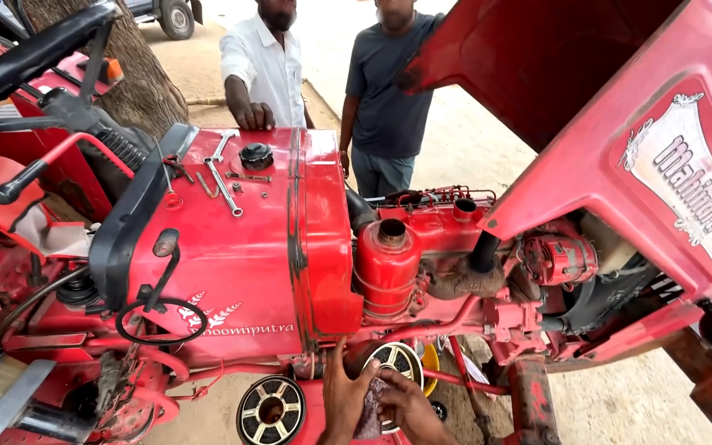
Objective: Clean and reassemble the air filter components of a red tractor.
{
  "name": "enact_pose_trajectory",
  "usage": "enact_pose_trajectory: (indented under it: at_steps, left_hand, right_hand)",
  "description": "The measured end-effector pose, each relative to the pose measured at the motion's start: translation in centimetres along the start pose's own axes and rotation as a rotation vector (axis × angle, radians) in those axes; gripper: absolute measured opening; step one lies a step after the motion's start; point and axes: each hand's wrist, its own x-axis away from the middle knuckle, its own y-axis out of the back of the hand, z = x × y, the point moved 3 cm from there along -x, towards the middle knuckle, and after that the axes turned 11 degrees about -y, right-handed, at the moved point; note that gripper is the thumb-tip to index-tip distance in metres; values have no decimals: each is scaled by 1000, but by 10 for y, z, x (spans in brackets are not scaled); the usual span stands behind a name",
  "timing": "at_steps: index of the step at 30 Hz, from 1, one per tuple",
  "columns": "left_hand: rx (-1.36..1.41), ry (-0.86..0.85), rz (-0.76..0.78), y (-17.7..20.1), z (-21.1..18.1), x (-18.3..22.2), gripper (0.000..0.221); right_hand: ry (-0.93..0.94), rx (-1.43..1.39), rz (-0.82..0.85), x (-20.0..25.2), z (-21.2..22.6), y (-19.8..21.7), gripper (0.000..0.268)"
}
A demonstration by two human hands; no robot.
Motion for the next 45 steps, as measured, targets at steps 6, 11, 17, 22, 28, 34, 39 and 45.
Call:
enact_pose_trajectory:
  at_steps: [6,11,17,22,28,34,39,45]
  left_hand:
    - [116,63,-27,-6,18,-7,90]
    - [258,165,-9,-16,28,-3,89]
    - [347,183,6,-30,53,-6,88]
    - [233,232,46,-25,53,-2,93]
    - [260,262,63,-26,70,2,96]
    - [354,223,101,-37,71,-1,94]
    - [430,208,27,-39,100,-2,88]
    - [520,284,44,-51,102,-4,84]
  right_hand:
    - [180,-187,-149,-7,3,-6,44]
    - [368,-138,-334,13,37,-15,36]
    - [737,1017,-451,58,45,-67,44]
    - [688,1293,-259,67,39,-53,35]
    - [181,1018,-284,60,80,-27,22]
    - [489,1097,-672,52,49,-53,30]
    - [719,1331,-310,62,33,-67,26]
    - [679,1409,-549,35,47,-58,27]
